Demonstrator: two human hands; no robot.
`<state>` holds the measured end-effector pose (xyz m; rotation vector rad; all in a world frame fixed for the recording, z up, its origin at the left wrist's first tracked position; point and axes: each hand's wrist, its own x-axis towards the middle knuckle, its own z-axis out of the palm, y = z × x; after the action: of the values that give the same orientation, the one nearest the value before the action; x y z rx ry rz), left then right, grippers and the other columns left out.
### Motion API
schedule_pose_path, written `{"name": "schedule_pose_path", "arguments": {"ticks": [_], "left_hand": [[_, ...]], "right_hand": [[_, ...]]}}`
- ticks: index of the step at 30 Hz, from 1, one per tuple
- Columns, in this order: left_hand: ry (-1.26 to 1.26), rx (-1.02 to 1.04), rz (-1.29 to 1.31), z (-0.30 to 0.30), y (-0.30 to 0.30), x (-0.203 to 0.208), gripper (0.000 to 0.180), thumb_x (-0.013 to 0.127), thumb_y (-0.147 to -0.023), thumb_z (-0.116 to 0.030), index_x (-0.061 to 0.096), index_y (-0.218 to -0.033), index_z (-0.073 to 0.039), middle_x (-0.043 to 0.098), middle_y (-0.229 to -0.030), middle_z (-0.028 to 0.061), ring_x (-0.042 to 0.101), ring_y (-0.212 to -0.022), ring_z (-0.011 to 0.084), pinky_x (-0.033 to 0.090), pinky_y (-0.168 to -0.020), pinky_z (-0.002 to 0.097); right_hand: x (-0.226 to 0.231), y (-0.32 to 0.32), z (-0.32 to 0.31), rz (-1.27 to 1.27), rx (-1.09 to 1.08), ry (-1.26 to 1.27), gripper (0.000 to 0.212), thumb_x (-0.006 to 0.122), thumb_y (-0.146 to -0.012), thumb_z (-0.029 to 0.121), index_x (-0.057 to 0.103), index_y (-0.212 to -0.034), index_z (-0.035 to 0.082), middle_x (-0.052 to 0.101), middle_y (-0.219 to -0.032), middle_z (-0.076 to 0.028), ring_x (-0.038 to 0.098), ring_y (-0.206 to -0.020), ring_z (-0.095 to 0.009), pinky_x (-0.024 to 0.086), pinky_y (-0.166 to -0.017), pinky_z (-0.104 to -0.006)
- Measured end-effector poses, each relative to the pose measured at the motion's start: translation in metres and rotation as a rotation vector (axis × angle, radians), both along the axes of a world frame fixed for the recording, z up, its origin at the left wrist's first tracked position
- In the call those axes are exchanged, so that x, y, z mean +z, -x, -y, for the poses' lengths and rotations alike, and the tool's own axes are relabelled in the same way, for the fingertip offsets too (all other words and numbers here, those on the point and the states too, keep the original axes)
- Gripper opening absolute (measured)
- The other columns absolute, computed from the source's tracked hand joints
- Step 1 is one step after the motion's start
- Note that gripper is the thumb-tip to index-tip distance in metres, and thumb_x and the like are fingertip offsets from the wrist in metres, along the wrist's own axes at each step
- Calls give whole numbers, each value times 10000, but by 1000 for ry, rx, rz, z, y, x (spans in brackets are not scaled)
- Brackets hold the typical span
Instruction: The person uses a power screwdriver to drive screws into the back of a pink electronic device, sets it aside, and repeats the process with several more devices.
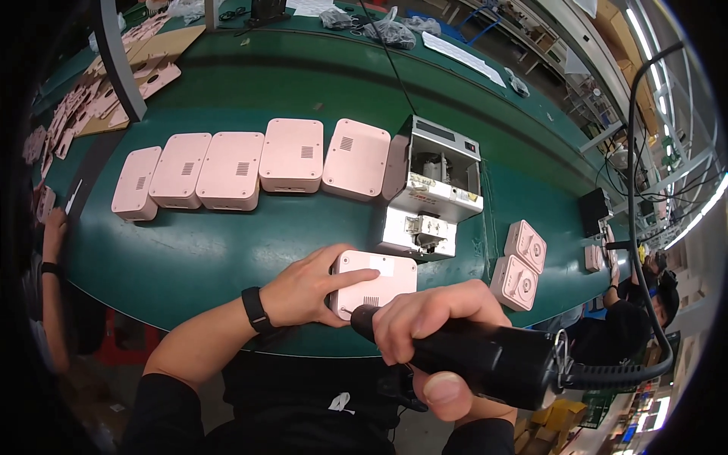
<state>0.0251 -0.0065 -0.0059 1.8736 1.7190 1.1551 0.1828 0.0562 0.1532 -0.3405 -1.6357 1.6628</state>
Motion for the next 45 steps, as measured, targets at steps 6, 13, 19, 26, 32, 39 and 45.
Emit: {"name": "schedule_pose_path", "arguments": {"ticks": [6, 13, 19, 26, 32, 39, 45], "left_hand": [[15, 15, 35, -2, -5, -2, 907, 895, -520, -167, 573, -1361, -274, 482, -1327, 146, 535, -1196, 351, 501, -983, 412], [15, 34, 30, -2, -4, -4, 907, 895, -517, -170, 576, -1358, -285, 485, -1328, 147, 530, -1203, 351, 500, -988, 414], [20, 36, 30, 0, -5, -3, 902, 892, -522, -167, 576, -1358, -290, 485, -1323, 150, 533, -1197, 349, 500, -992, 417], [-24, 25, -3, -2, -2, 2, 803, 884, -599, -294, 593, -1346, -240, 529, -1253, 153, 565, -1152, 341, 499, -974, 404], [157, -23, 247, 3, 16, 23, 771, 874, -658, -376, 592, -1339, -151, 594, -1181, 143, 603, -1097, 297, 487, -973, 375], [359, -182, 576, -9, 7, 27, 708, 829, -780, -344, 539, -1367, -73, 619, -1222, 89, 612, -1069, 204, 476, -988, 333], [730, -266, 743, -41, -33, 39, 625, 623, -934, -489, 531, -1338, -22, 636, -1176, 113, 638, -1012, 167, 547, -803, 292]], "right_hand": [[-14, 1, -5, -3, 96, -62, 558, 737, -810, 554, 427, -898, 99, 507, -578, -13, 495, -438, -162, 447, -454, -321], [-22, 2, -10, -65, 159, -78, 558, 753, -797, 547, 430, -895, 103, 519, -584, -13, 501, -439, -160, 450, -456, -317], [-18, 0, -6, 6, 100, -60, 550, 732, -806, 547, 423, -901, 101, 519, -595, -12, 494, -431, -159, 447, -446, -311], [14, -20, -15, -284, -33, -119, 476, 638, -881, 497, 408, -924, 83, 488, -621, -28, 462, -442, -145, 430, -465, -297], [-14, -77, -23, -325, -302, -251, 457, 621, -901, 472, 416, -965, 69, 479, -631, -35, 463, -470, -139, 441, -497, -289], [-79, -134, -31, -257, -552, -214, 418, 663, -893, 392, 429, -984, 58, 479, -640, -41, 479, -485, -153, 450, -508, -296], [-102, -179, -29, -78, -645, 72, 280, 671, -893, 214, 478, -982, 30, 535, -655, -69, 525, -506, -175, 463, -515, -303]]}}
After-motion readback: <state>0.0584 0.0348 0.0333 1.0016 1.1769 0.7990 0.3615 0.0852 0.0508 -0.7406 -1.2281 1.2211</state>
